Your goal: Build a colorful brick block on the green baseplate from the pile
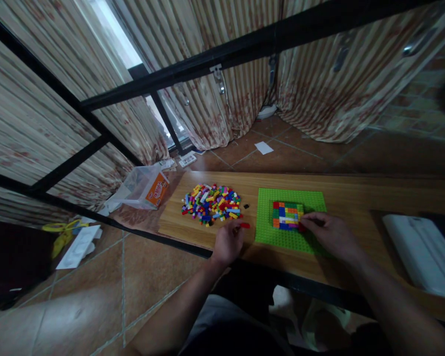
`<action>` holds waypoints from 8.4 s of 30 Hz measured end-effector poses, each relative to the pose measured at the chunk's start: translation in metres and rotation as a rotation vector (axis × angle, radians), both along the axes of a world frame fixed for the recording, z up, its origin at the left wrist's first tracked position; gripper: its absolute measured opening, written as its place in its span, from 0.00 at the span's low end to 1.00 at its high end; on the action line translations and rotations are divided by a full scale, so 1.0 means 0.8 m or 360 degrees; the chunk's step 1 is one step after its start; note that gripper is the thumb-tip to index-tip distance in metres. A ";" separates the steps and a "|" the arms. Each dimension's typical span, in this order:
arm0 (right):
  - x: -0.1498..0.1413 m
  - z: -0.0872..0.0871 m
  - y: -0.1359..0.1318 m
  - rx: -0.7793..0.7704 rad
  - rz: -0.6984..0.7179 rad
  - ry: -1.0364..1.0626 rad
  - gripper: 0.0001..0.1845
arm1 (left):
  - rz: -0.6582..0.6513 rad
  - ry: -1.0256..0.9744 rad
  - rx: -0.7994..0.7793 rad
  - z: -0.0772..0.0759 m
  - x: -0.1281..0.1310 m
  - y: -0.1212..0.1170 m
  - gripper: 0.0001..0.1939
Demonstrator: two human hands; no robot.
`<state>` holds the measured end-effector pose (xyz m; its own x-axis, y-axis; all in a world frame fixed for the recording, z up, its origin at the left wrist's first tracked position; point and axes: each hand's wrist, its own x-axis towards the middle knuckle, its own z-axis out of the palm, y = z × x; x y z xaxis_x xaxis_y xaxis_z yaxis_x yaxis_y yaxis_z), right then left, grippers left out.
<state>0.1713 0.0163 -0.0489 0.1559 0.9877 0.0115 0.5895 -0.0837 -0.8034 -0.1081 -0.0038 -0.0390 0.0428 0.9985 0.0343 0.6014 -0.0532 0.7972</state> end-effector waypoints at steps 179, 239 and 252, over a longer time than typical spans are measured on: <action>-0.247 -0.002 0.002 0.0371 0.0165 -0.0709 0.12 | 0.0687 0.0908 0.0342 -0.035 -0.271 0.139 0.18; -0.102 0.001 -0.067 0.0404 -0.0500 -0.0110 0.15 | 0.0611 0.0949 0.0255 -0.019 -0.267 0.149 0.17; -0.081 -0.016 -0.046 0.0556 -0.0402 -0.0362 0.14 | 0.0587 0.0967 0.0228 -0.015 -0.265 0.148 0.17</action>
